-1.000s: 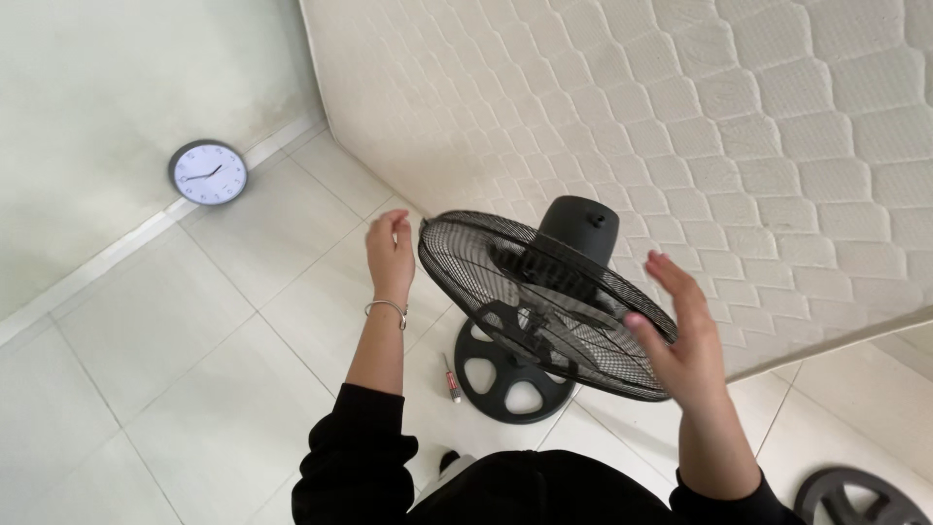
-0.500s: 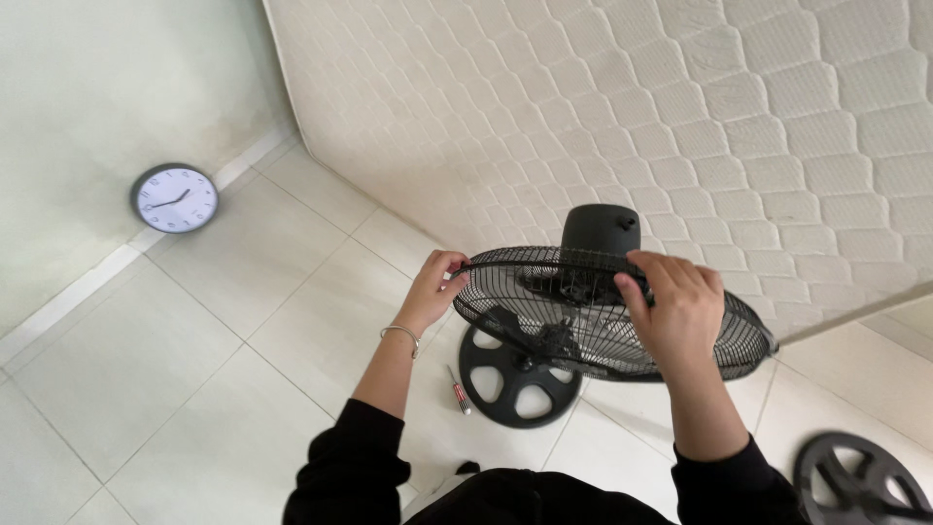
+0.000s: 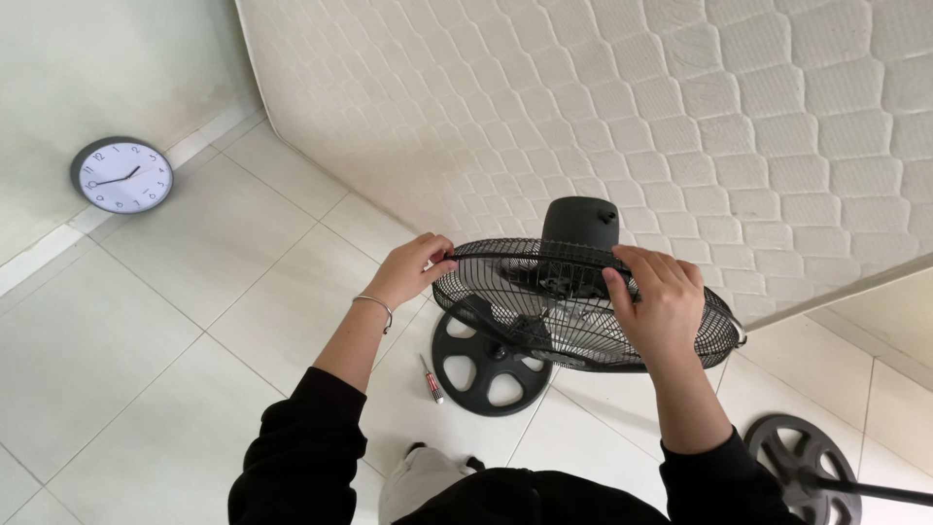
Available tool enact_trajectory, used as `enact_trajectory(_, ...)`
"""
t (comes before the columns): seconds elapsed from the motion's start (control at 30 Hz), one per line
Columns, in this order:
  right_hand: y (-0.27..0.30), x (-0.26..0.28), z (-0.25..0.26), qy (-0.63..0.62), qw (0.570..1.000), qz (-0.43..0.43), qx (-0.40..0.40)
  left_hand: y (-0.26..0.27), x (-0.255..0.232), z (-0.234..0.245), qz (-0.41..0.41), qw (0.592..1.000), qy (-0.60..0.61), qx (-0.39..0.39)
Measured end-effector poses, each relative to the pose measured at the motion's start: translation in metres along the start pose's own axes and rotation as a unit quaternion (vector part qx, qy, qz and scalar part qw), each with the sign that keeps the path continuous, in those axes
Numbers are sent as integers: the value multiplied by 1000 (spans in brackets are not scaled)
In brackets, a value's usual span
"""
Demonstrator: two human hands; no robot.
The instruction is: The person moves a standing fan into a room and uses a screwdriver to loosen the neck joint. They then remove the front protective cage by unscrewing the retaining nut and placing it on the floor. The fan blades remain attached to the motor housing.
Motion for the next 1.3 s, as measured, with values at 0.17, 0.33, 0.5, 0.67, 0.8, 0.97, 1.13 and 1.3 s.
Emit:
enact_trajectory(0.17, -4, 6, -2, -3, 1000, -6, 6, -4, 3, 12, -39, 998, -28, 50)
enact_trajectory(0.33, -12, 3, -2, -6, 1000, -2, 3, -21, -8, 13, -160, 969, -151, 111)
enact_trajectory(0.5, -8, 1, -7, 5, 998, -61, 12, -34, -9, 14, -284, 930, -153, 178)
enact_trajectory(0.67, 2, 5, -13, 60, 987, -151, -14, -48, -2, 13, -370, 884, -142, 249)
enact_trajectory(0.8, 0, 38, -13, 121, 977, -170, -49, -58, 8, 14, -400, 864, -108, 287)
enact_trajectory(0.97, -20, 125, -56, 110, 987, -117, -20, -54, 12, 2, -380, 873, 6, 306)
enact_trajectory(1.13, -39, 150, -106, 253, 948, -137, 136, -50, 11, -10, -371, 877, 92, 292)
enact_trajectory(1.3, -38, 157, -113, 257, 957, -95, 98, -49, 20, -4, -353, 879, 99, 304)
Point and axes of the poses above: each hand's wrist, its own y-axis away from the middle knuckle, its own z-axis out of the back of the hand, x = y × z, the point moved 6 cm from there along -y, towards the middle knuckle, and after that the axes turned 13 degrees about -z, right-handed, at the moved point
